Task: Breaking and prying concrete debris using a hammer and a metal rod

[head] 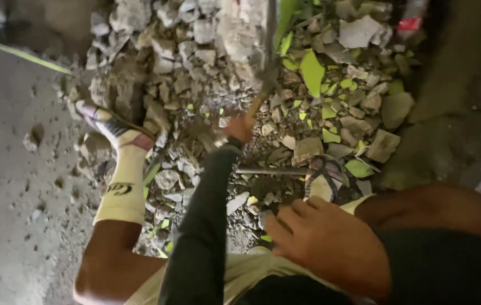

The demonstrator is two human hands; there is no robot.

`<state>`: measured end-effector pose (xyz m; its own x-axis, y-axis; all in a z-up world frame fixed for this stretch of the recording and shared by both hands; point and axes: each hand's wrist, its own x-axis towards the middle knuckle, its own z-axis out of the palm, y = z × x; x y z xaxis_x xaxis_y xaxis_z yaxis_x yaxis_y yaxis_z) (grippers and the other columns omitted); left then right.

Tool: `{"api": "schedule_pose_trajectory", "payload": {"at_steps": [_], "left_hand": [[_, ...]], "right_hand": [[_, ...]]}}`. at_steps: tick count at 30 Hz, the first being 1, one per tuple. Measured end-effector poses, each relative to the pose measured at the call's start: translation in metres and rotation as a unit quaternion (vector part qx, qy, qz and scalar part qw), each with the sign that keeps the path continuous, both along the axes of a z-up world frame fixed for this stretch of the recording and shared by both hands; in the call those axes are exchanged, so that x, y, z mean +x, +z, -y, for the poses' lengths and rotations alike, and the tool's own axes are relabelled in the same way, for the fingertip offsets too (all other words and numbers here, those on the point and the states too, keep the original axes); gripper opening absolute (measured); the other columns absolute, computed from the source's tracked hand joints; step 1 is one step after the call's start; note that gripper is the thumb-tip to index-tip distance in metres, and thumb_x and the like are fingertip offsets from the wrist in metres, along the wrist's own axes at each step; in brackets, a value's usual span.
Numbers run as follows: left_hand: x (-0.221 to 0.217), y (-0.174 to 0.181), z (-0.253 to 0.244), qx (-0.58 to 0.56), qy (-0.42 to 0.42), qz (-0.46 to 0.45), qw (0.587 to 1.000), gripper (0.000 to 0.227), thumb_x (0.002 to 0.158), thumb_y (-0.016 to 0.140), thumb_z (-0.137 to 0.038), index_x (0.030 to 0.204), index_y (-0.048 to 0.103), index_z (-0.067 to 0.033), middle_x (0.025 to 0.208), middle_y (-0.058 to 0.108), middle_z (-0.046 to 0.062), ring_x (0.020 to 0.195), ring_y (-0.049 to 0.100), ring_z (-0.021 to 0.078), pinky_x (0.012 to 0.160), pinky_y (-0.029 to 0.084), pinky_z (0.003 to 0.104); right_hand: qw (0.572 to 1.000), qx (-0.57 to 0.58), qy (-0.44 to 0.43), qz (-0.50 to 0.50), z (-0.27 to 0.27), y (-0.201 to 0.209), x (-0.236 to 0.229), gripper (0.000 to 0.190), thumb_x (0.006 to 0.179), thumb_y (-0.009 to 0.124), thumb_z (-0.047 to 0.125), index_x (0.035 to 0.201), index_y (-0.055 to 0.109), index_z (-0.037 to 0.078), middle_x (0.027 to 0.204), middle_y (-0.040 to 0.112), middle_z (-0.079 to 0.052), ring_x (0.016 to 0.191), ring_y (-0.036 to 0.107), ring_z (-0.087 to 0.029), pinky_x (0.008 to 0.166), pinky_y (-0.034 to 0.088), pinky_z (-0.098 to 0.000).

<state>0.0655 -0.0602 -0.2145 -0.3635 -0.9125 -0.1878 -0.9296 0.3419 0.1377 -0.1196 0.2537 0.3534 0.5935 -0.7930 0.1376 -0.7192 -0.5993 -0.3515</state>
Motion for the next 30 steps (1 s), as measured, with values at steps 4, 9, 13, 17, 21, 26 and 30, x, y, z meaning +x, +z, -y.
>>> {"api": "schedule_pose_trajectory", "payload": {"at_steps": [4,9,13,17,21,26,30], "left_hand": [[-0.046,0.162,-0.087,0.087,-0.051,-0.121,0.988,0.050,0.108,0.035,-0.045,0.073,0.048,-0.0113,0.058,0.031,0.003,0.051,0.020,0.0173,0.049,0.020,0.042],[-0.149,0.371,-0.135,0.241,-0.238,-0.182,0.923,0.058,0.089,0.034,-0.068,0.079,0.061,-0.0171,0.061,0.055,-0.005,0.042,0.046,0.0114,0.034,0.039,0.028],[-0.170,0.302,-0.126,0.090,-0.397,-0.240,0.882,0.058,0.089,0.058,-0.065,0.097,0.056,-0.0074,0.069,0.068,0.015,0.054,0.064,0.0365,0.051,0.053,0.048],[-0.081,0.301,-0.072,0.311,0.010,0.049,0.949,0.040,0.098,0.050,-0.039,0.134,0.041,-0.0254,0.066,0.053,0.001,0.049,0.051,0.0126,0.044,0.050,0.027],[-0.022,0.188,-0.062,0.091,-0.065,-0.054,0.992,0.064,0.111,0.042,-0.036,0.167,0.011,-0.0280,0.064,0.051,0.008,0.049,0.033,0.0237,0.050,0.027,0.049],[-0.081,0.231,-0.102,0.095,-0.168,-0.149,0.970,0.043,0.095,0.052,-0.030,0.134,0.040,-0.0413,0.086,0.069,0.009,0.050,0.047,0.0209,0.043,0.037,0.040],[-0.135,0.415,-0.128,0.259,-0.383,-0.241,0.853,0.088,0.081,-0.021,-0.086,0.154,0.013,-0.0520,0.160,0.052,0.012,0.057,0.070,0.0116,0.042,0.056,0.019]], "right_hand": [[0.998,0.027,-0.030,0.039,0.002,0.012,0.005,0.035,0.090,0.068,0.033,0.114,0.059,0.009,0.096,0.061,-0.009,0.077,0.058,-0.029,0.070,0.047,-0.0446],[0.997,0.058,-0.031,0.036,0.008,-0.008,0.012,0.036,0.094,0.067,0.038,0.115,0.058,0.010,0.095,0.061,-0.011,0.076,0.060,-0.030,0.070,0.048,-0.0446],[0.998,0.060,-0.031,0.017,0.021,-0.009,0.008,0.035,0.094,0.065,0.041,0.113,0.057,0.013,0.096,0.062,-0.009,0.080,0.061,-0.030,0.073,0.047,-0.0440],[0.998,0.052,-0.036,-0.011,0.017,-0.002,-0.004,0.048,0.095,0.064,0.041,0.127,0.058,0.006,0.102,0.064,-0.010,0.086,0.061,-0.030,0.078,0.047,-0.0432],[0.996,0.021,-0.045,0.069,0.008,0.014,-0.005,0.044,0.092,0.072,0.038,0.121,0.061,0.006,0.092,0.063,-0.009,0.074,0.061,-0.027,0.065,0.049,-0.0404],[0.998,0.039,-0.009,0.057,0.009,0.013,0.006,0.043,0.095,0.069,0.036,0.123,0.060,0.004,0.094,0.061,-0.010,0.075,0.056,-0.027,0.068,0.046,-0.0423],[0.997,0.039,-0.017,0.061,0.018,0.005,0.012,0.040,0.095,0.067,0.035,0.121,0.061,0.005,0.102,0.064,-0.012,0.079,0.060,-0.029,0.075,0.046,-0.0426]]}}
